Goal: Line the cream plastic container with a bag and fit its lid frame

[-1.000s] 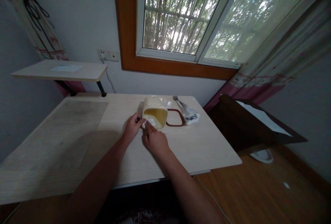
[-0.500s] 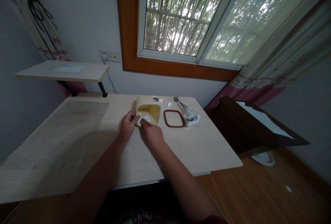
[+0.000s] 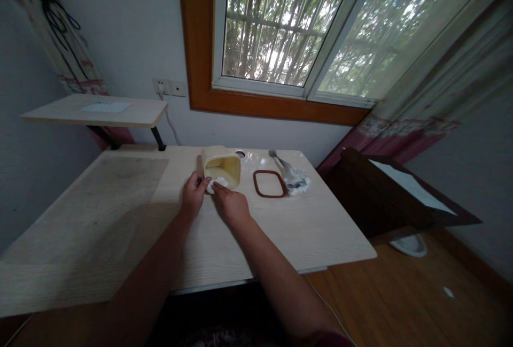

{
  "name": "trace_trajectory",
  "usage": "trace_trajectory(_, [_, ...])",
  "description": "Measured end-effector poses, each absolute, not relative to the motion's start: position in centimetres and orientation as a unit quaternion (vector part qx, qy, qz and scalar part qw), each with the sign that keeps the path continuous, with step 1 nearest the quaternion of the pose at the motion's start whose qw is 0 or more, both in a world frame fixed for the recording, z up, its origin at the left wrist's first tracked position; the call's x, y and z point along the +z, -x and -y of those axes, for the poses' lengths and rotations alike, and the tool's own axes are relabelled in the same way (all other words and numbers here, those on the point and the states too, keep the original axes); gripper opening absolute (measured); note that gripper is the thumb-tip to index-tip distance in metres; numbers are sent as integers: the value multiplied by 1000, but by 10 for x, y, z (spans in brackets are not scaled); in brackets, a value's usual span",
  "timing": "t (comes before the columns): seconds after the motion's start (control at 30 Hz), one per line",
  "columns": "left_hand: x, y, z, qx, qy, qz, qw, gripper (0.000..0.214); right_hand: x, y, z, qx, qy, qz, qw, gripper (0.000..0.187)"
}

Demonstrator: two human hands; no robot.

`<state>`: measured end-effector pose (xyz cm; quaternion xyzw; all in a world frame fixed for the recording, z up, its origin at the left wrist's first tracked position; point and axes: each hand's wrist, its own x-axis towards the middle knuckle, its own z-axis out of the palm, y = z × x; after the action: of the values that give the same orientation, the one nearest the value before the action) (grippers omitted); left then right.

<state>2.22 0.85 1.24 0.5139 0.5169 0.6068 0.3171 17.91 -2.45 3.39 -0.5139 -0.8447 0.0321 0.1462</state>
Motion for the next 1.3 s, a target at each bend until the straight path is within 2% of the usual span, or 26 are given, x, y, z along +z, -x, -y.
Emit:
trace_trajectory(0.17, [8,-24,-9,589,-530,-532,298,28,31,-187,23,16,556,818,145,39])
trace_trajectory(0.3, [6,-26,-10,581,-535,-537,295,28,27,-194,23,17,597,788,149,43])
trace_trajectory(0.57, [4,-25,-12,580,-538,-542,282,29,24,-187,38,32,540,824,170,45])
trace_trajectory(0.77, [4,-26,-11,583,-530,-539,297,29,29,-197,34,29,586,793,163,42])
trace_trajectory(1.0, [6,-26,-8,572,-535,-553,285,28,26,-184,41,43,538,825,165,48])
trace_trajectory(1.3, [8,-26,-8,584,-528,-544,290,28,30,-194,36,45,577,799,162,44])
